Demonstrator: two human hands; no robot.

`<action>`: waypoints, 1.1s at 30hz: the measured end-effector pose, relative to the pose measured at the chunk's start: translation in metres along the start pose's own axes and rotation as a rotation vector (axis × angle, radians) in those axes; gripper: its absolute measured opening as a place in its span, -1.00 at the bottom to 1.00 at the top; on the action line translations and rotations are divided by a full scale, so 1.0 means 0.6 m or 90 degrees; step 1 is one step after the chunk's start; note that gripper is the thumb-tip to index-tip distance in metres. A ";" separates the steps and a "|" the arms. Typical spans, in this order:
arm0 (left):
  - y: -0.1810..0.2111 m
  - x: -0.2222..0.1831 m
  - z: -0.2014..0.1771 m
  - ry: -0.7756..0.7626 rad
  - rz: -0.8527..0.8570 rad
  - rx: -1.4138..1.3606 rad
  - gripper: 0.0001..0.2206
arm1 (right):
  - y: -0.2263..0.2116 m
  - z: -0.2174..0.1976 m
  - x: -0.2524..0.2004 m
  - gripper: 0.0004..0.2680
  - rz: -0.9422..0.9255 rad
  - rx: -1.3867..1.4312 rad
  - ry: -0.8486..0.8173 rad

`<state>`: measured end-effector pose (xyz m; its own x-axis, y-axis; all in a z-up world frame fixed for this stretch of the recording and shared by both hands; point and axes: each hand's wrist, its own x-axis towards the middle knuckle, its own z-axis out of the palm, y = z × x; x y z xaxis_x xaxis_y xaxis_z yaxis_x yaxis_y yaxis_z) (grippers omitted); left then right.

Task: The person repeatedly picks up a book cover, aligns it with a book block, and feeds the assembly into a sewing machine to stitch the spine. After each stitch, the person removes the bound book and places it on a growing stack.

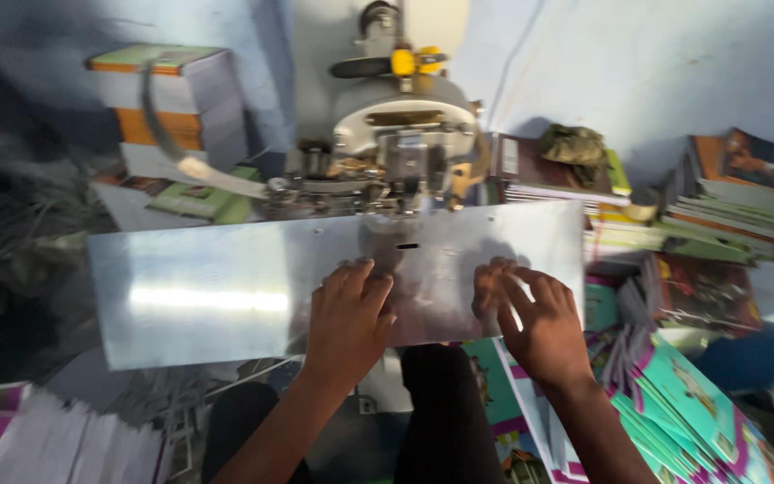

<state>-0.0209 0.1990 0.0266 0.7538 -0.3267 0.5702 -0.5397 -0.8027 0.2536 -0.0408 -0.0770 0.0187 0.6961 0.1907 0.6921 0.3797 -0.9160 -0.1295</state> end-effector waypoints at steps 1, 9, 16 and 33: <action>-0.012 -0.005 -0.011 0.000 -0.013 0.011 -0.54 | -0.014 0.008 0.011 -0.72 -0.027 0.005 -0.019; -0.105 -0.060 -0.073 0.036 -0.082 0.076 -0.58 | -0.104 0.048 0.077 -0.72 -0.105 0.066 -0.062; -0.166 -0.088 -0.103 0.057 -0.149 0.080 -0.53 | -0.199 0.116 0.115 -0.75 -0.179 0.142 -0.031; -0.268 -0.185 -0.207 -0.050 -0.332 0.122 -0.45 | -0.402 0.268 0.224 -0.67 -0.320 0.298 -0.060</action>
<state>-0.0641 0.4264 0.0199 0.9323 0.1078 0.3452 -0.0155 -0.9417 0.3361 0.0594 0.2261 0.0290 0.4084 0.6016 0.6865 0.8783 -0.4637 -0.1162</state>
